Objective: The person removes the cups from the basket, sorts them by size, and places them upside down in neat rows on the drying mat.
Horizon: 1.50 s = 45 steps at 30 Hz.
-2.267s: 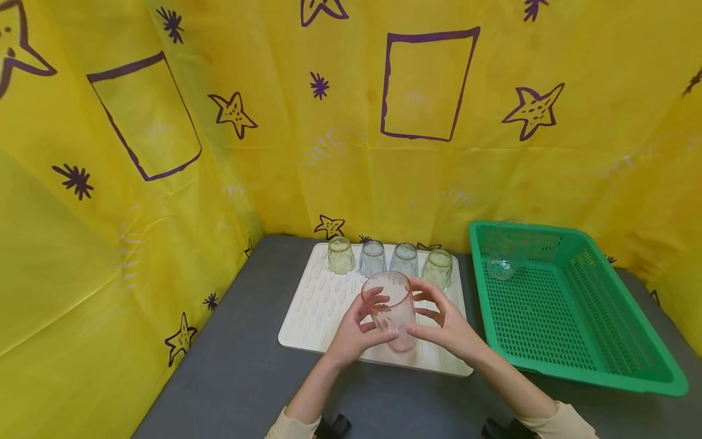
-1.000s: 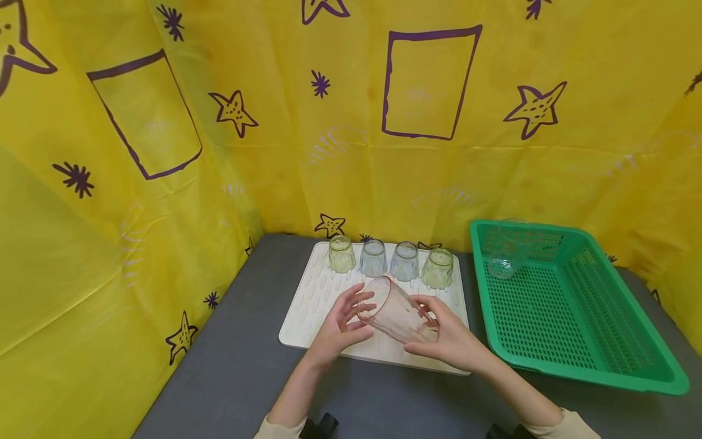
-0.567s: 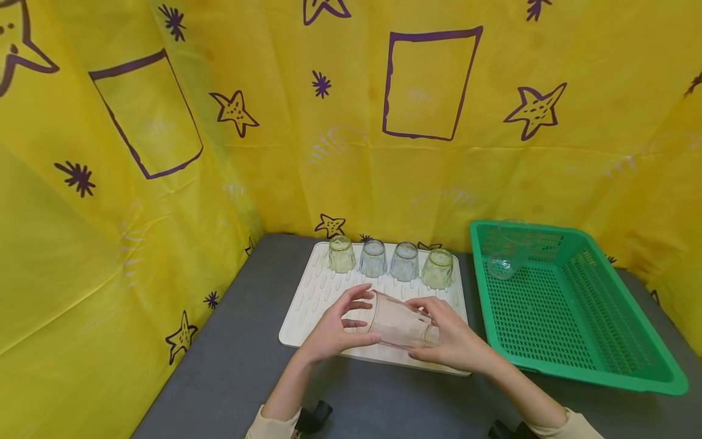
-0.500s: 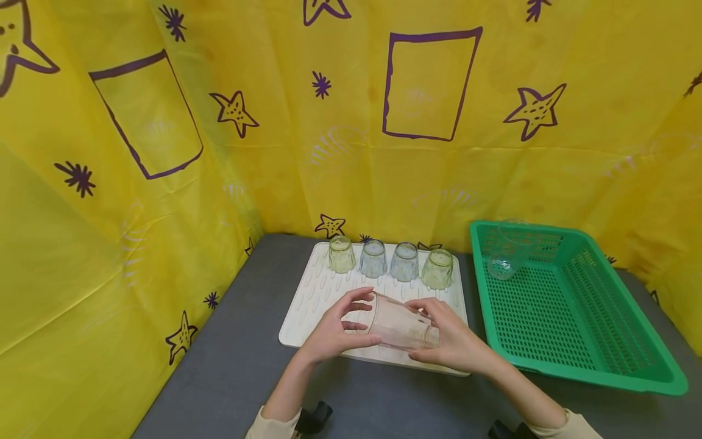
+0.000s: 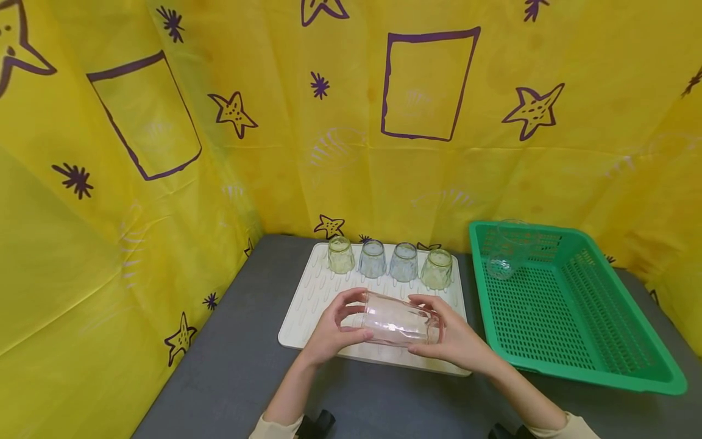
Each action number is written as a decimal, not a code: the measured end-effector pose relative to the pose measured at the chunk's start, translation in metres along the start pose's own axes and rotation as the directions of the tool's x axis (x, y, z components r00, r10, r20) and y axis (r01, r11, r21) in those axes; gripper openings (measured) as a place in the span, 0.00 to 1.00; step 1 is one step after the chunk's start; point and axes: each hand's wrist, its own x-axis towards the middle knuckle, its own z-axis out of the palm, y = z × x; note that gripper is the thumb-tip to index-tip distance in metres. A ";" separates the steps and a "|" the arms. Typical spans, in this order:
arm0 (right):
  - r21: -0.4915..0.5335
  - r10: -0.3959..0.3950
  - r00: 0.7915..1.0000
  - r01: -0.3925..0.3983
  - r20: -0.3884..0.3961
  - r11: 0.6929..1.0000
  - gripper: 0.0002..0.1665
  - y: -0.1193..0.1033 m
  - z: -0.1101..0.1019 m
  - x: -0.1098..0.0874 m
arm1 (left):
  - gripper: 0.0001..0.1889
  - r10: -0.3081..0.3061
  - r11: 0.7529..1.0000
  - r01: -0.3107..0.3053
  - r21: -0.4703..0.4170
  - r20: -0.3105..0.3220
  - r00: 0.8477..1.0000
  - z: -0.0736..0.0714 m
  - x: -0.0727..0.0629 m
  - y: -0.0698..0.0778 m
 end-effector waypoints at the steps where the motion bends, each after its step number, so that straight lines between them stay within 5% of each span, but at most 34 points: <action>1: 0.059 0.014 1.000 -0.014 -0.009 0.998 0.46 0.001 0.000 0.000 | 0.37 0.001 1.000 -0.001 -0.014 -0.010 1.000 0.000 0.000 -0.001; 5: 0.302 0.021 0.999 -0.012 -0.026 0.953 0.41 0.005 -0.001 0.000 | 0.36 -0.002 0.998 -0.001 -0.056 -0.053 0.999 0.002 -0.002 -0.003; 9: 0.512 0.025 0.999 -0.033 0.023 0.858 0.40 0.011 0.002 0.000 | 0.37 -0.001 0.995 -0.005 -0.095 -0.069 0.998 0.003 -0.003 -0.004; 17: 0.642 0.048 0.996 -0.084 0.074 0.762 0.39 0.013 0.011 -0.002 | 0.37 0.001 0.990 -0.011 -0.138 -0.073 0.997 0.004 -0.004 -0.006; 32: 0.657 0.166 0.986 -0.140 0.024 0.741 0.32 0.007 0.024 0.002 | 0.36 -0.030 0.989 0.018 -0.145 -0.085 0.996 -0.001 -0.010 -0.005; 39: 0.589 0.264 0.963 -0.181 -0.058 0.787 0.35 -0.002 0.030 0.017 | 0.35 -0.034 0.996 0.021 -0.088 -0.152 0.988 -0.014 -0.015 -0.004; 42: 0.526 0.287 0.953 -0.194 -0.101 0.828 0.34 -0.006 0.031 0.028 | 0.31 -0.011 1.000 0.017 0.017 -0.279 0.960 -0.026 -0.018 -0.008; 45: 0.451 0.299 0.944 -0.208 -0.141 0.868 0.34 -0.010 0.032 0.041 | 0.25 0.005 0.987 0.068 0.146 -0.450 0.893 -0.041 -0.022 -0.012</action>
